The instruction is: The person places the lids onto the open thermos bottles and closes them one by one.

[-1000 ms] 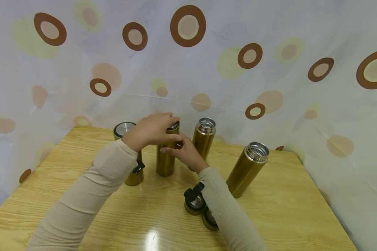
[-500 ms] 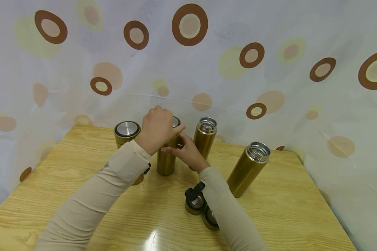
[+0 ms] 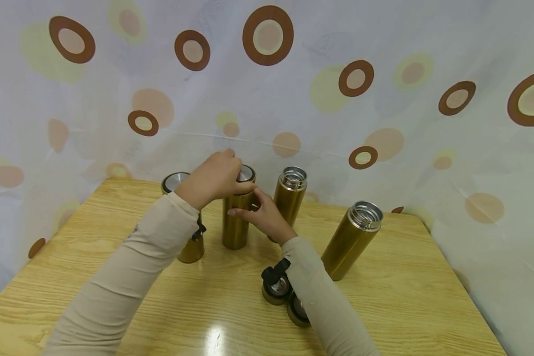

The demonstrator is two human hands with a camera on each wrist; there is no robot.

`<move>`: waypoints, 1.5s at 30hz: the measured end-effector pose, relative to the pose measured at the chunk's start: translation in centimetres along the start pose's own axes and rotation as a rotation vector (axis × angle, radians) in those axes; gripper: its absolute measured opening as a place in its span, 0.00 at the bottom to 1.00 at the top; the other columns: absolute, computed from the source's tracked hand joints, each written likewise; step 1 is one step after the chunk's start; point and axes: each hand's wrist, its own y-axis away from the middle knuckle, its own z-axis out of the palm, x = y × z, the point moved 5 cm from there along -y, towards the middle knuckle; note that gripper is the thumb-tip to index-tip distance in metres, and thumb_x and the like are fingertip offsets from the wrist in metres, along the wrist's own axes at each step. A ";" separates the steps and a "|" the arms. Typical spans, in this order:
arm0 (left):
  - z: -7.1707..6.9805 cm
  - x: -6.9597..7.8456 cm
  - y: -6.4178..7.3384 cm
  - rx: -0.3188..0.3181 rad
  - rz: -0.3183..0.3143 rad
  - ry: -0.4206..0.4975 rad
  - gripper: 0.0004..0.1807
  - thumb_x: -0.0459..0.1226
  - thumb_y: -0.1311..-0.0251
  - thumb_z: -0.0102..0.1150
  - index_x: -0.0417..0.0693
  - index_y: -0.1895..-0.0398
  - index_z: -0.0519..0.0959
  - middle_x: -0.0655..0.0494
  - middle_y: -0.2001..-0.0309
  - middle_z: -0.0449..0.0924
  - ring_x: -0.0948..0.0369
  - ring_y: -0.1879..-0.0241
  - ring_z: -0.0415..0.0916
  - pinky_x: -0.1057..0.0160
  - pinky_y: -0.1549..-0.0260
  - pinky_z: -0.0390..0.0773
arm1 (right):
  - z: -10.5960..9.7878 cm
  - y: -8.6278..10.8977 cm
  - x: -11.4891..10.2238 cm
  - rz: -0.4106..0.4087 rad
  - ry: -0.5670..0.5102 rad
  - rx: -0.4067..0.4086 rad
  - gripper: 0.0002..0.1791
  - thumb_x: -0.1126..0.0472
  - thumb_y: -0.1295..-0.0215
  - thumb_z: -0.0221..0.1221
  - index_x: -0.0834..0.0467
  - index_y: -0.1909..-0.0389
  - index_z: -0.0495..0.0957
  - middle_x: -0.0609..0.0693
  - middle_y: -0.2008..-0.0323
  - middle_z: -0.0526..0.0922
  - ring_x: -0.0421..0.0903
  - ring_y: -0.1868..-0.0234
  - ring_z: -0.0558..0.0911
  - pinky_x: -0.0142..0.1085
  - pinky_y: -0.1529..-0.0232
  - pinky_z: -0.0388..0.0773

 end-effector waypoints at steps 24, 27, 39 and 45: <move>0.0 -0.6 0.3 -0.032 0.057 0.143 0.26 0.52 0.37 0.57 0.36 0.53 0.76 0.44 0.58 0.77 0.53 0.61 0.73 0.55 0.62 0.73 | -0.2 0.0 0.0 0.016 0.024 0.029 0.41 0.43 0.45 0.67 0.37 0.31 0.60 0.41 0.37 0.69 0.45 0.38 0.72 0.44 0.45 0.75; 0.0 -0.6 0.6 0.014 -0.029 0.120 0.29 0.59 0.37 0.54 0.39 0.68 0.77 0.46 0.68 0.76 0.53 0.68 0.73 0.56 0.67 0.75 | -0.2 0.0 0.1 0.012 0.023 0.028 0.40 0.45 0.44 0.67 0.39 0.31 0.61 0.42 0.38 0.70 0.45 0.39 0.72 0.43 0.45 0.75; 0.2 1.2 0.2 0.235 -0.201 -0.065 0.34 0.62 0.39 0.52 0.38 0.74 0.82 0.37 0.65 0.77 0.46 0.67 0.77 0.54 0.73 0.82 | 0.1 -0.2 -0.1 0.009 0.034 0.001 0.41 0.51 0.39 0.65 0.46 0.28 0.56 0.46 0.37 0.70 0.47 0.40 0.73 0.42 0.45 0.75; 0.2 1.4 0.0 0.262 -0.132 -0.096 0.27 0.55 0.39 0.57 0.38 0.74 0.82 0.38 0.67 0.77 0.47 0.66 0.77 0.54 0.71 0.82 | 0.0 0.0 -0.2 0.006 0.057 -0.002 0.41 0.47 0.40 0.65 0.45 0.28 0.56 0.44 0.39 0.71 0.45 0.41 0.74 0.41 0.46 0.76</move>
